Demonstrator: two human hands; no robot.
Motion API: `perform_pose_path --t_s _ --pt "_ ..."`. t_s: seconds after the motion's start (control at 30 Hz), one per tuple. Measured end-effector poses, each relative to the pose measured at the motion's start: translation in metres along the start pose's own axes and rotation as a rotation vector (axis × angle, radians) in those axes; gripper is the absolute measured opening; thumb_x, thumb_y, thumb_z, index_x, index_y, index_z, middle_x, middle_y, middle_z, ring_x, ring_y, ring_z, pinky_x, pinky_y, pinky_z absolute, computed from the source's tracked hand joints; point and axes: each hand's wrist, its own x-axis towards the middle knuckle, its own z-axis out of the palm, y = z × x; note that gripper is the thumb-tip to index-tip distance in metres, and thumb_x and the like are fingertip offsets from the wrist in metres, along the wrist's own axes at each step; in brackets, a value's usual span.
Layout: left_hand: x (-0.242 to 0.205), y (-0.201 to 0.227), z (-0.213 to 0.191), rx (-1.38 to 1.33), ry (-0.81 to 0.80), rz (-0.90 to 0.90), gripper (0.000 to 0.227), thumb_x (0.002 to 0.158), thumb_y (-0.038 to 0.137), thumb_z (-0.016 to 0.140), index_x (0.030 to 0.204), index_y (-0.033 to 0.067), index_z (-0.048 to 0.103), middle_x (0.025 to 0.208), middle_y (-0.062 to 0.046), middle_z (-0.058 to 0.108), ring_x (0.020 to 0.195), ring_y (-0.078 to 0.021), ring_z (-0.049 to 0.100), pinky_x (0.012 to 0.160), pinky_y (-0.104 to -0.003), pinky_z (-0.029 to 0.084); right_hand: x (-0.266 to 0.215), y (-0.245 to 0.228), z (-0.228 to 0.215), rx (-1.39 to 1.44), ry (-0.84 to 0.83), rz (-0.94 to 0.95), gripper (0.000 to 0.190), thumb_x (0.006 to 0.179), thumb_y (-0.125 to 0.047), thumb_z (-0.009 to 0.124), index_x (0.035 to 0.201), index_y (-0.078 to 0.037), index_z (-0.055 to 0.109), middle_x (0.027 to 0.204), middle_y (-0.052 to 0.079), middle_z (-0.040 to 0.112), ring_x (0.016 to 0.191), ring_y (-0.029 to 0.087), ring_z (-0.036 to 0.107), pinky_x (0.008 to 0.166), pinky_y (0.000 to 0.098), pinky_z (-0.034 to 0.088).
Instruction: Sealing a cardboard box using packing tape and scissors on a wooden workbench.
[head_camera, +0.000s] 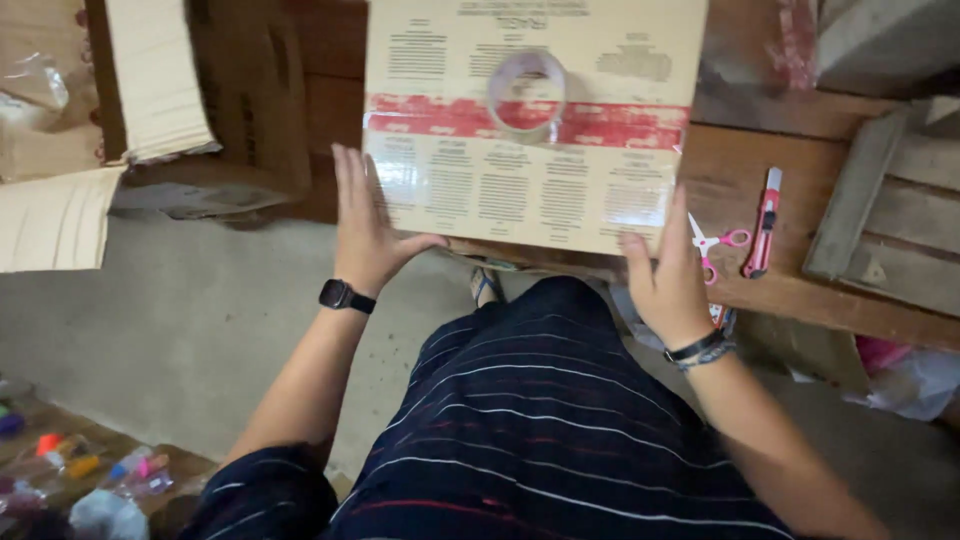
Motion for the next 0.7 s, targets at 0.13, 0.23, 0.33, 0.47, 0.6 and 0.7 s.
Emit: perform_pose_path --t_s 0.13,0.23,0.33,0.47,0.6,0.7 --pt "0.019 -0.001 -0.007 -0.350 -0.024 -0.135 0.159 0.046 0.051 0.107 0.163 0.0025 0.012 0.162 -0.029 0.035 0.148 -0.0462 0.037 0.127 -0.053 0.031 0.018 -0.055 -0.006 0.061 -0.019 0.134 0.071 0.108 -0.025 0.053 0.161 0.007 0.020 0.158 0.037 0.035 0.146 0.046 0.034 0.122 0.0534 0.028" --pt "0.017 -0.023 -0.007 -0.521 -0.041 -0.201 0.148 0.048 0.045 0.106 0.163 0.0057 0.021 0.159 -0.023 0.044 0.147 -0.0380 0.041 0.125 -0.047 0.034 0.022 -0.070 -0.003 0.061 0.004 0.198 0.064 0.110 -0.024 0.049 0.159 0.009 0.025 0.153 0.040 0.039 0.143 0.049 0.037 0.120 0.0578 0.030" --pt "0.019 -0.027 -0.007 -0.618 -0.041 -0.164 0.143 0.050 0.040 0.105 0.162 0.0036 0.023 0.157 -0.026 0.045 0.145 -0.0387 0.043 0.124 -0.047 0.036 0.017 -0.059 0.001 -0.036 0.008 0.288 0.057 0.111 -0.026 0.049 0.156 0.006 0.037 0.140 0.036 0.055 0.133 0.048 0.050 0.111 0.0580 0.039" --pt "0.016 -0.035 -0.012 -0.476 -0.134 -0.150 0.146 0.054 0.058 0.098 0.162 0.0022 0.017 0.146 -0.032 0.054 0.132 -0.0456 0.056 0.113 -0.054 0.048 -0.006 -0.017 0.005 -0.191 0.003 0.337 0.051 0.113 -0.032 0.050 0.151 0.002 0.048 0.128 0.032 0.063 0.126 0.045 0.057 0.102 0.0556 0.046" --pt "0.003 -0.064 -0.008 -0.177 -0.162 -0.039 0.107 0.077 0.074 0.073 0.154 0.0063 0.042 0.120 -0.019 0.072 0.105 -0.0348 0.073 0.088 -0.045 0.060 -0.009 -0.013 -0.005 -0.395 -0.065 0.505 0.046 0.117 -0.041 0.051 0.140 -0.001 0.059 0.114 0.031 0.069 0.115 0.046 0.064 0.093 0.0560 0.051" --pt "-0.002 -0.085 -0.009 0.013 -0.226 0.059 0.072 0.092 0.076 0.051 0.124 0.0119 0.060 0.087 -0.009 0.072 0.075 -0.0286 0.072 0.059 -0.041 0.053 0.024 -0.086 -0.005 -0.434 -0.086 0.624 0.049 0.113 -0.041 0.048 0.143 -0.004 0.058 0.121 0.029 0.068 0.114 0.046 0.063 0.092 0.0547 0.049"
